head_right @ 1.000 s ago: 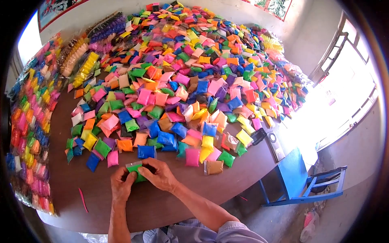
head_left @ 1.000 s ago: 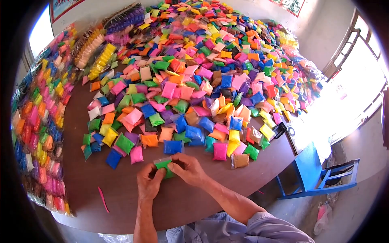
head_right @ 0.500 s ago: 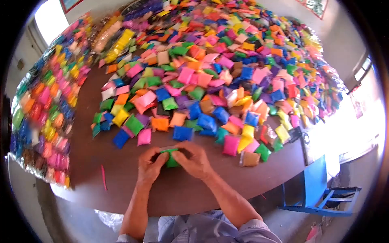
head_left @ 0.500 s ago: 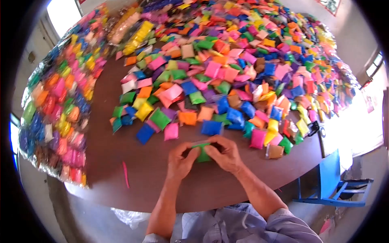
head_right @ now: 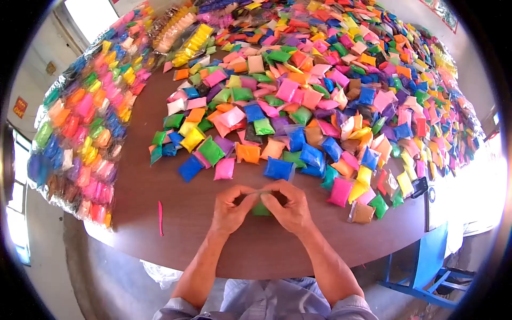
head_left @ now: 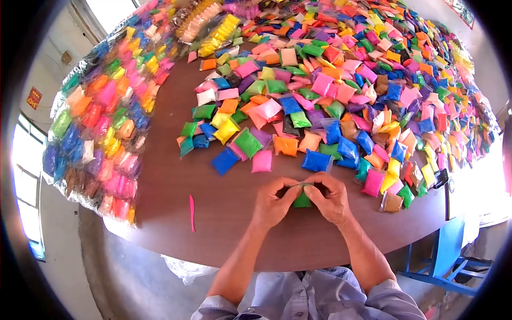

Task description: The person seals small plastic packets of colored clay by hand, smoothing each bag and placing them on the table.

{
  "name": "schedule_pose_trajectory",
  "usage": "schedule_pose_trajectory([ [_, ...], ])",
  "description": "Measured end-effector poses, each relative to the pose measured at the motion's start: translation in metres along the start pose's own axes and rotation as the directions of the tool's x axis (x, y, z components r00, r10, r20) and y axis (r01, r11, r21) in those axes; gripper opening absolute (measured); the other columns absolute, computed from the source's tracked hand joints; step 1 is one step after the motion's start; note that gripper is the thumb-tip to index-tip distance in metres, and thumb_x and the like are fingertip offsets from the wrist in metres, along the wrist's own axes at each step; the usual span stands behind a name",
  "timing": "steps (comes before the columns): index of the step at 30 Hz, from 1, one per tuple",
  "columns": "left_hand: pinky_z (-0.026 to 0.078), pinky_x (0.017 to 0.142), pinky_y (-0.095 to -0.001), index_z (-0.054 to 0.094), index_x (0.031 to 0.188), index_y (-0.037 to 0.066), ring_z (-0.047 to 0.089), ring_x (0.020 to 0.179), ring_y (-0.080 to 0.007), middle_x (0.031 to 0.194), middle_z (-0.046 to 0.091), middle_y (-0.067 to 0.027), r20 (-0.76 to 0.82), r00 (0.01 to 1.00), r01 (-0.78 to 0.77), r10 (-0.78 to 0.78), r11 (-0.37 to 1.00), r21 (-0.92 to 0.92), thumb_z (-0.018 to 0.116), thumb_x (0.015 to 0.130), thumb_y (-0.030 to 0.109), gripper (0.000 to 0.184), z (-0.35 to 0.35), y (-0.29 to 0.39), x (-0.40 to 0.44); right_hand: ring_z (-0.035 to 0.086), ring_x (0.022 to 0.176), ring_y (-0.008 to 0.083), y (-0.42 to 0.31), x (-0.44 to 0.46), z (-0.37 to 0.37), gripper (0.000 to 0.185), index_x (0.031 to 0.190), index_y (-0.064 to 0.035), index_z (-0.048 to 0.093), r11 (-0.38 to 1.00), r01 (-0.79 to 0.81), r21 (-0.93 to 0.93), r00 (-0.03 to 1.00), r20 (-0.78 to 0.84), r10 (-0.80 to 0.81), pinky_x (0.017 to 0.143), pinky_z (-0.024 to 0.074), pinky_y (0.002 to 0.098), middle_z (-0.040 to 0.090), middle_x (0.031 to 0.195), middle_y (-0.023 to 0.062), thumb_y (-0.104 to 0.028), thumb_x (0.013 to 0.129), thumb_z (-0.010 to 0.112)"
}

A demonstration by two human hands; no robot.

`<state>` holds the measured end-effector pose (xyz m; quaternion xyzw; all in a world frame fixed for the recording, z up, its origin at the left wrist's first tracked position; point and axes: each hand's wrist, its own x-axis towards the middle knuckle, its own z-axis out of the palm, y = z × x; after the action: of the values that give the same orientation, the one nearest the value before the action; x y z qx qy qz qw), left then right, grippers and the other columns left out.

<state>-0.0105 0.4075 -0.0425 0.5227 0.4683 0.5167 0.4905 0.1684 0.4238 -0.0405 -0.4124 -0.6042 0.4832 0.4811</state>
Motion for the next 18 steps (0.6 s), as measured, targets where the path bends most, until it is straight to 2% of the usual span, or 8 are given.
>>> schedule_pose_trajectory([
  [4,0.048,0.07,-0.0194,0.074,0.103,0.002,0.059,0.08,-0.0022,0.087,0.07,0.0034,0.002,1.0,-0.015,0.015,1.0,0.009,0.073,0.094,0.004,0.009,0.001,-0.002,0.0,0.056,0.078,0.0064,0.002,0.001,-0.002,0.008,0.1,0.0006,0.071,0.999,0.025,-0.036,1.0,0.0,-0.025,0.067,0.0451,0.0234,0.066,0.091,0.0012,-0.004,0.093,0.07],
  [6,0.049,0.072,-0.0205,0.074,0.102,0.002,0.06,0.082,-0.0027,0.09,0.07,0.0023,0.007,0.997,0.074,-0.074,0.997,-0.038,0.072,0.094,0.005,0.008,0.001,0.002,0.001,0.056,0.078,0.0066,0.003,0.001,-0.002,0.008,0.1,0.0006,0.071,0.998,0.036,-0.048,0.999,-0.016,-0.037,0.067,0.0452,0.0235,0.066,0.09,0.0014,-0.004,0.094,0.07],
  [9,0.05,0.073,-0.0221,0.074,0.102,0.002,0.061,0.084,-0.0038,0.092,0.071,0.0016,-0.013,0.994,0.109,-0.109,0.993,-0.037,0.072,0.095,0.006,0.008,0.0,0.003,0.0,0.057,0.078,0.0072,0.002,0.001,-0.001,0.007,0.099,0.0006,0.071,0.998,0.037,-0.044,0.999,-0.034,-0.038,0.067,0.0456,0.0239,0.066,0.09,0.0018,-0.004,0.094,0.069],
  [11,0.051,0.074,-0.0232,0.074,0.102,0.002,0.061,0.086,-0.0048,0.093,0.071,0.0011,-0.002,0.998,0.059,-0.059,0.998,-0.013,0.071,0.095,0.006,0.008,0.001,-0.003,0.001,0.057,0.079,0.0076,0.0,-0.001,-0.002,0.008,0.099,0.0005,0.071,0.999,0.03,-0.026,0.999,-0.031,-0.031,0.068,0.046,0.0242,0.066,0.09,0.002,-0.004,0.093,0.07],
  [13,0.053,0.078,-0.0265,0.074,0.104,0.002,0.063,0.089,-0.0077,0.094,0.072,-0.0007,-0.004,1.0,-0.03,0.031,0.995,0.094,0.07,0.096,0.009,0.011,-0.001,-0.005,0.003,0.058,0.08,0.0094,0.0,0.0,-0.002,0.009,0.1,0.001,0.07,0.986,0.018,-0.166,0.999,-0.036,-0.024,0.07,0.0471,0.0257,0.066,0.09,0.0028,-0.004,0.093,0.069],
  [15,0.053,0.08,-0.0279,0.073,0.105,0.001,0.064,0.09,-0.0083,0.094,0.072,-0.0022,-0.023,0.998,0.067,-0.064,0.985,0.158,0.07,0.097,0.01,0.013,-0.001,0.006,0.001,0.059,0.082,0.0104,0.007,0.0,0.0,0.01,0.1,0.0017,0.07,0.991,0.036,-0.131,0.998,-0.039,-0.041,0.072,0.0475,0.0267,0.065,0.089,0.0033,-0.005,0.093,0.067],
  [16,0.054,0.08,-0.0287,0.073,0.104,0.001,0.064,0.09,-0.0084,0.095,0.072,-0.0027,-0.022,1.0,-0.007,0.01,0.99,0.144,0.07,0.097,0.012,0.013,-0.001,-0.002,0.002,0.059,0.082,0.0108,0.008,-0.001,0.0,0.01,0.1,0.002,0.069,0.988,0.03,-0.152,0.999,-0.022,-0.033,0.072,0.0472,0.0271,0.064,0.089,0.0038,-0.004,0.094,0.066],
  [18,0.053,0.078,-0.0273,0.072,0.106,0.001,0.061,0.089,-0.0061,0.093,0.071,-0.0012,-0.005,1.0,0.024,-0.024,0.998,0.063,0.07,0.097,0.013,0.015,-0.001,-0.009,0.002,0.057,0.081,0.0111,0.003,0.0,-0.001,0.008,0.099,0.0023,0.068,0.983,0.045,-0.18,0.999,0.008,-0.044,0.071,0.0463,0.0275,0.063,0.088,0.0041,-0.004,0.094,0.064],
])
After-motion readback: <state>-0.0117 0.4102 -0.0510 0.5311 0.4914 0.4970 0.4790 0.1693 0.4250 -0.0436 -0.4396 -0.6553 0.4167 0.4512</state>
